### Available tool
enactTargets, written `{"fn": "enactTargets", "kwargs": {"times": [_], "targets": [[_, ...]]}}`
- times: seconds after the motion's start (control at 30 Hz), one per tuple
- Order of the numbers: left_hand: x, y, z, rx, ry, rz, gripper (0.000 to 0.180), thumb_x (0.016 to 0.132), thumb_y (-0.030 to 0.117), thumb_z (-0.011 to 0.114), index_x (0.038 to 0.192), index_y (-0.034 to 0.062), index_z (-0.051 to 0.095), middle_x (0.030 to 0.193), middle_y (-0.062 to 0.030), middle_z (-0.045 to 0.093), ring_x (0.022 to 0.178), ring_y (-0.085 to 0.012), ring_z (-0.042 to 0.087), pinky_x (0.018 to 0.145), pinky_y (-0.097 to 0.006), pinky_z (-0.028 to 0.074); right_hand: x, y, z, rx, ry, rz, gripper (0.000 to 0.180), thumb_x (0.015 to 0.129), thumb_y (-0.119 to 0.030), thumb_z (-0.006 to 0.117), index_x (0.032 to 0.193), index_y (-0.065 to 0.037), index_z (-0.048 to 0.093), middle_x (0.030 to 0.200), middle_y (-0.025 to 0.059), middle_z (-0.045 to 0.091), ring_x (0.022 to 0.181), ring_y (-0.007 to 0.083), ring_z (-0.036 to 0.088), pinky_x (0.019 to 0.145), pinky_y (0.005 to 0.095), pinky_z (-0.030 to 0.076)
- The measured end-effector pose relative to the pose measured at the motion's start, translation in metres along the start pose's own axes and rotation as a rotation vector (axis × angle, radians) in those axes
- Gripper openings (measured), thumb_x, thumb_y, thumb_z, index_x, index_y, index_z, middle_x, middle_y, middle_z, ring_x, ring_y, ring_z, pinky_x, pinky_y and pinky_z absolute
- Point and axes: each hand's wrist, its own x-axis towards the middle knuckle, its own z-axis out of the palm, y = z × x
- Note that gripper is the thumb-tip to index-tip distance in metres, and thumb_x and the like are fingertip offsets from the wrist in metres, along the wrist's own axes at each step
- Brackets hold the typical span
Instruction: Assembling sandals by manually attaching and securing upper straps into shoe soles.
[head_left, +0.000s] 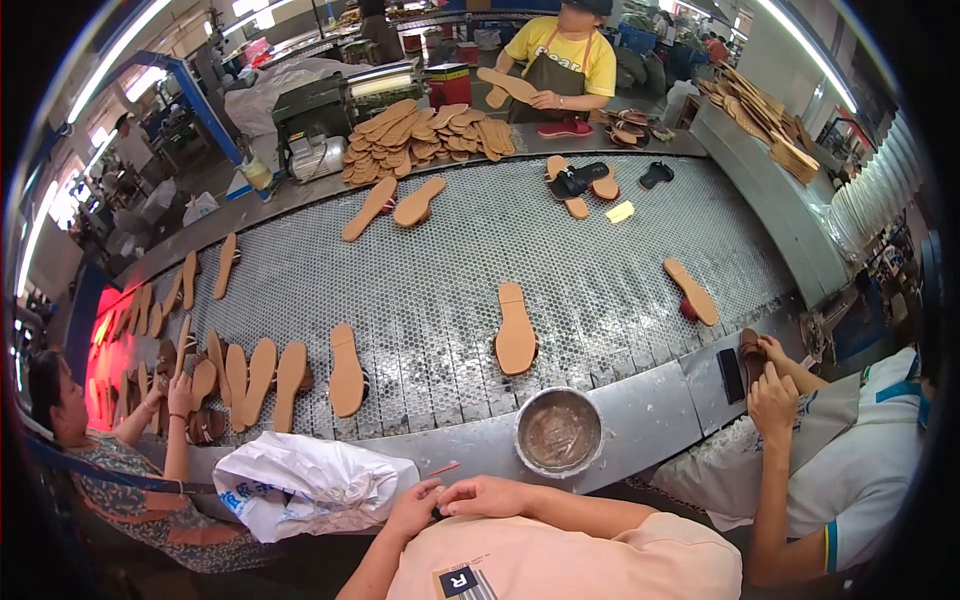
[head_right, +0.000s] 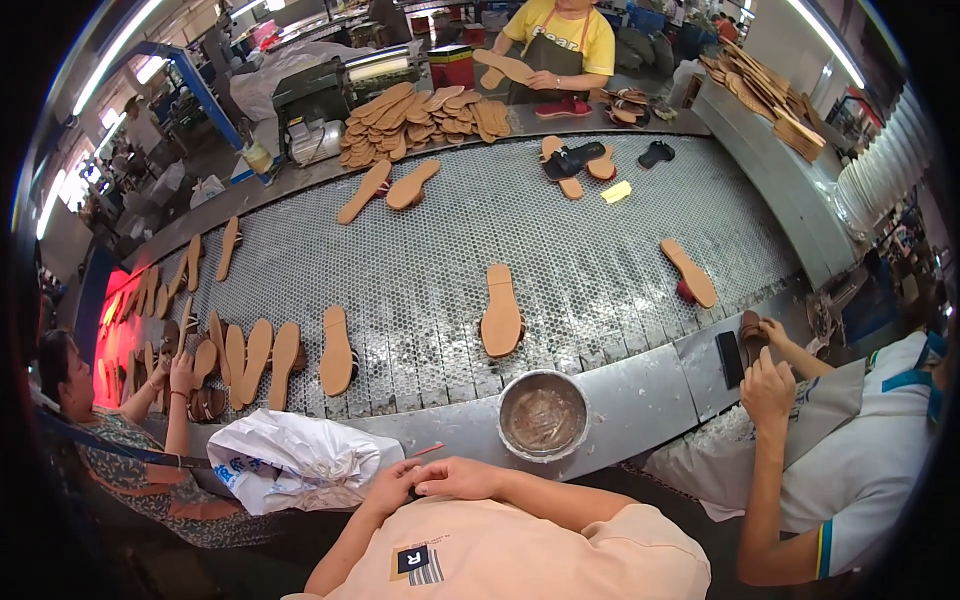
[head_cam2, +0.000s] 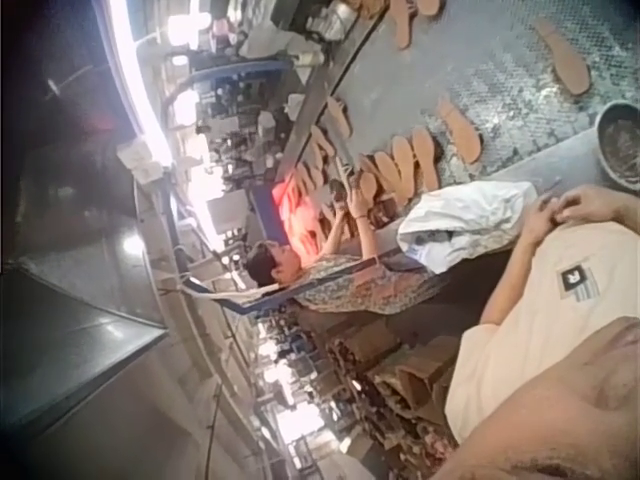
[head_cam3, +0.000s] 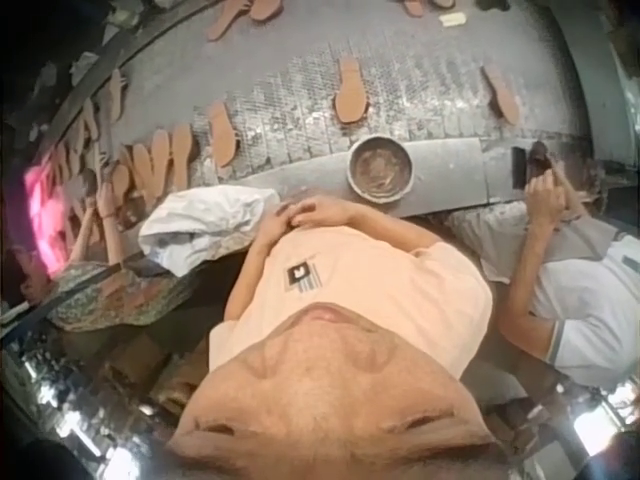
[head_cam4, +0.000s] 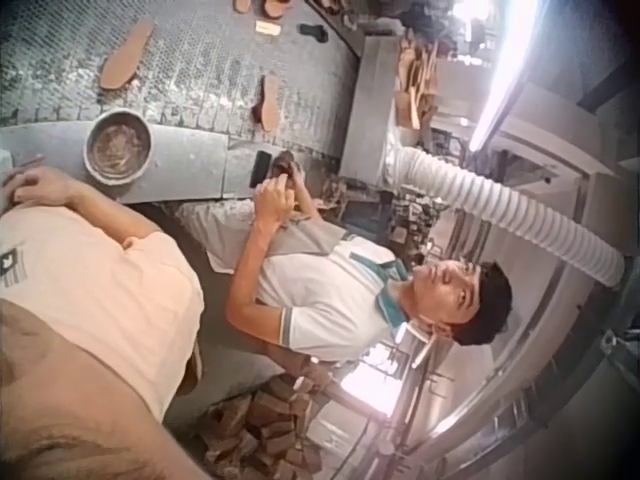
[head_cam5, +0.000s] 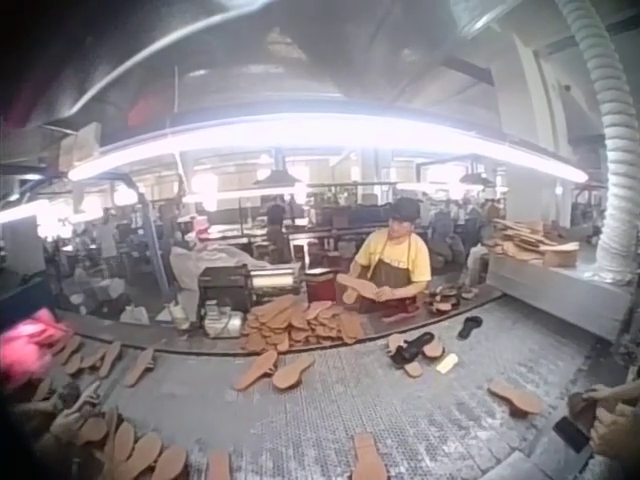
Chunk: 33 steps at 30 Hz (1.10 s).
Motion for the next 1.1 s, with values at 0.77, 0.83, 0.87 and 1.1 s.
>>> {"fn": "enactTargets", "kwargs": {"times": [0.77,0.83,0.87,1.1], "targets": [[-0.018,-0.054,0.0,-0.009,-0.046,-0.172,0.049,0.095,0.043,0.059,0.123,0.0039,0.064,0.094,-0.0019,0.066,0.083,-0.0092,0.058,0.073,-0.025,0.048,-0.024,0.016,-0.007,-0.001,0.082,0.109,0.04,0.096,-0.018,0.062,0.131,-0.001,0.055,0.122,0.0065,0.063,0.111,0.0128,0.057,0.097,0.0284,0.045],[-0.022,-0.057,0.003,0.036,-0.017,-0.136,0.051,0.096,0.048,0.056,0.121,0.0041,0.065,0.091,-0.0017,0.065,0.081,-0.0099,0.057,0.071,-0.026,0.047,-0.025,0.017,-0.006,0.025,0.09,0.113,0.039,0.096,-0.018,0.062,0.13,-0.001,0.056,0.122,0.0065,0.063,0.11,0.0128,0.057,0.097,0.0284,0.045],[-0.022,-0.059,0.004,0.036,-0.019,-0.138,0.051,0.096,0.048,0.056,0.121,0.0041,0.065,0.091,-0.0017,0.065,0.081,-0.0099,0.057,0.071,-0.026,0.047,-0.026,0.016,-0.007,0.027,0.09,0.114,0.039,0.096,-0.018,0.062,0.13,-0.001,0.056,0.122,0.0065,0.063,0.11,0.0128,0.057,0.097,0.0284,0.045],[-0.034,-0.042,0.014,0.191,-0.153,-0.209,0.064,0.097,0.061,0.042,0.107,0.0025,0.066,0.088,-0.0083,0.066,0.081,-0.0166,0.058,0.073,-0.033,0.047,-0.041,0.023,-0.007,0.009,0.083,0.131,0.043,0.096,-0.02,0.062,0.132,0.0,0.054,0.124,0.0083,0.062,0.113,0.0145,0.056,0.099,0.0296,0.044]]}}
